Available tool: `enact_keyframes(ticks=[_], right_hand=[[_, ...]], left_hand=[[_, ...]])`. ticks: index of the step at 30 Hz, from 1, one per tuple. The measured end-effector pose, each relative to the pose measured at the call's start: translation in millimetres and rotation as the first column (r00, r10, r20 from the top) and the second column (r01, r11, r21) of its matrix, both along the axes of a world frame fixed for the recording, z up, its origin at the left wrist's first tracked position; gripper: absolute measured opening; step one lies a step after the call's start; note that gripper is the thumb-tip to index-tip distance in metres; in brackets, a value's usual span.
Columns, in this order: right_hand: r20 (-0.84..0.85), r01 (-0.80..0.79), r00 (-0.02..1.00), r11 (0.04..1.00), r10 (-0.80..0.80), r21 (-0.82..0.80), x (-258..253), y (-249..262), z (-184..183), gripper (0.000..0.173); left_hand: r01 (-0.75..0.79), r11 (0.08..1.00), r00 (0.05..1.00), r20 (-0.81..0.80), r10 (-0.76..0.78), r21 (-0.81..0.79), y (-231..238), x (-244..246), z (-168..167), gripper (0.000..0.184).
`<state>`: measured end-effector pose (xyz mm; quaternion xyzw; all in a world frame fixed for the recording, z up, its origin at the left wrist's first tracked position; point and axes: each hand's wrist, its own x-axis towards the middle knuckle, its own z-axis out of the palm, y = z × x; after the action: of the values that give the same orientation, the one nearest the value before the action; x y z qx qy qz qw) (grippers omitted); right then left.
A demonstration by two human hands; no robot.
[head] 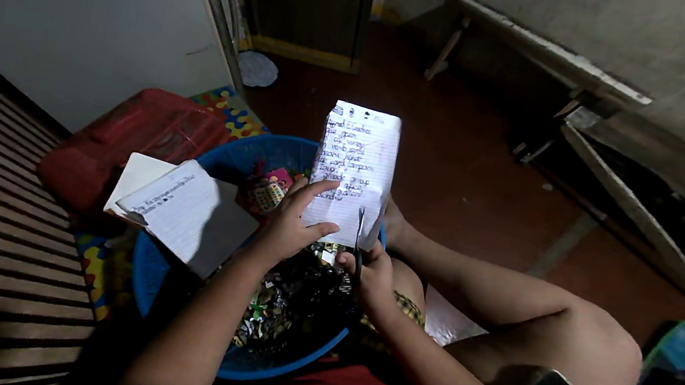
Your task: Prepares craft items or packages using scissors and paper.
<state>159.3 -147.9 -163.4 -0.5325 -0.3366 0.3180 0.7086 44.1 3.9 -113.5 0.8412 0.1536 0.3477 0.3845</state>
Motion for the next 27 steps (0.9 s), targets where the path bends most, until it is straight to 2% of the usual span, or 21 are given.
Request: enact_keyframes(ticks=[3, 6, 8, 12, 17, 21, 27], right_hand=[[-0.029, -0.010, 1.000, 1.000, 0.010, 0.024, 1, 0, -1, 0.059], [-0.054, 0.030, 0.998, 0.999, -0.028, 0.043, -1, 1, -1, 0.045], [-0.054, 0.027, 0.998, 0.998, -0.025, 0.052, -1, 0, 0, 0.044], [-0.041, 0.004, 0.999, 1.000, -0.003, 0.019, 2, 1, -2, 0.060], [-0.056, 0.053, 0.997, 0.999, -0.053, -0.006, 0, 1, -1, 0.041], [-0.050, 0.027, 0.998, 1.000, -0.027, 0.012, 2, 2, -1, 0.059], [-0.081, 0.096, 0.992, 0.995, -0.098, -0.033, -1, 3, -1, 0.039]], left_hand=[[0.034, 0.999, 0.998, -0.060, -0.036, -0.037, 0, -1, 3, 0.067], [0.084, 0.993, 0.994, -0.066, -0.090, -0.085, 1, -1, 1, 0.067], [0.100, 0.991, 0.993, -0.058, -0.105, -0.085, 3, -1, 0, 0.067], [0.136, 0.986, 0.987, -0.067, -0.143, -0.099, 5, -1, 0, 0.067], [0.178, 0.980, 0.980, -0.078, -0.185, -0.083, 6, -2, 2, 0.064], [0.173, 0.980, 0.972, -0.141, -0.186, -0.101, 8, -5, 7, 0.065], [0.223, 0.968, 0.959, -0.152, -0.238, -0.113, 11, -9, 9, 0.063]])
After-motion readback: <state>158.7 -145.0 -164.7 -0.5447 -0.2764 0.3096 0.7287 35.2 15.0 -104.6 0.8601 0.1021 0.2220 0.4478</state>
